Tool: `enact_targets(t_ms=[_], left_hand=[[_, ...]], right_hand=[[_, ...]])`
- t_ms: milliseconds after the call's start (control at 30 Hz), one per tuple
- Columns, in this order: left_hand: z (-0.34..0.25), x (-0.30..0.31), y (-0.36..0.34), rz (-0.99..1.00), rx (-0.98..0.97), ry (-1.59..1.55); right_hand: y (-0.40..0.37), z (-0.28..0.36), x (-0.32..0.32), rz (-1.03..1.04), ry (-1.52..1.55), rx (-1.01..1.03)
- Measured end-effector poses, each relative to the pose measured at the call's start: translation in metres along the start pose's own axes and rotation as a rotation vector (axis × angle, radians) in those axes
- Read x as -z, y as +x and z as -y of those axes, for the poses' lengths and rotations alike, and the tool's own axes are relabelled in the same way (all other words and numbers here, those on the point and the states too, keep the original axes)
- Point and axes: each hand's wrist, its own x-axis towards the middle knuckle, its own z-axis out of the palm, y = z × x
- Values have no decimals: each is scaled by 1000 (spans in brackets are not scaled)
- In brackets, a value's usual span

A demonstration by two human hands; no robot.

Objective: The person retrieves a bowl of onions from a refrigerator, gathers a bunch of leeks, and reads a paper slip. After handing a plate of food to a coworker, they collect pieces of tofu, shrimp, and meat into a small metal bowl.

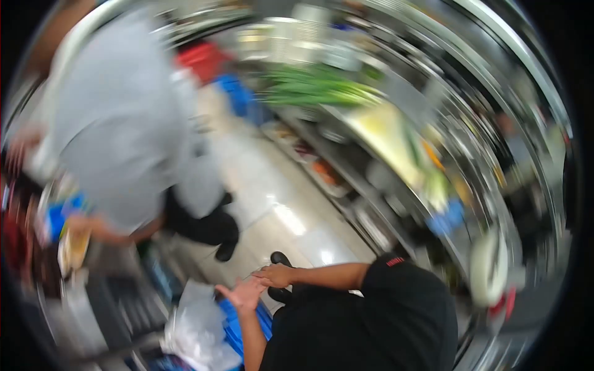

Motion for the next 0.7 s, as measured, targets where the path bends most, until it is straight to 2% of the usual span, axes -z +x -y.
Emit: enact_targets(t_ms=[33,67,100,133,200,233,267,300,367,433,500,533,600,633,667,700], left_hand=[[7,7,9,125,69,185],[4,26,13,275,119,334],[6,35,21,283,219,410],[11,46,32,298,232,737],[17,62,45,284,267,1332],[27,63,51,242,294,1612],[51,43,37,267,310,1930],[80,19,20,295,304,2239],[104,32,43,863,167,2394],[157,10,29,880,256,2538],[220,-3,15,955,83,2618],[245,3,26,981,183,2518],[327,-10,8,1107,239,2327],[368,-24,-11,1183,263,2216],[414,-43,-33,1273,246,2203],[457,-61,-58,1359,233,2187]], right_hand=[[-25,-11,-5,-22,47,-185],[-33,-52,-40,-100,83,-283],[-54,-85,-54,-3,20,-435],[-100,-92,-52,-34,40,-519],[-164,-151,-98,-84,130,-757],[-214,-149,-107,-278,261,-848],[-255,-159,-127,-320,293,-989],[-293,-170,-146,-257,310,-1085],[-355,-216,-239,-279,323,-1204],[-416,-219,-301,-321,394,-1304],[-470,-206,-344,-359,450,-1337],[-495,-199,-362,-342,473,-1344],[-560,-129,-353,-593,556,-1339],[-582,-131,-377,-648,614,-1428],[-617,-101,-361,-620,853,-1544],[-647,-112,-398,-573,866,-1506]])
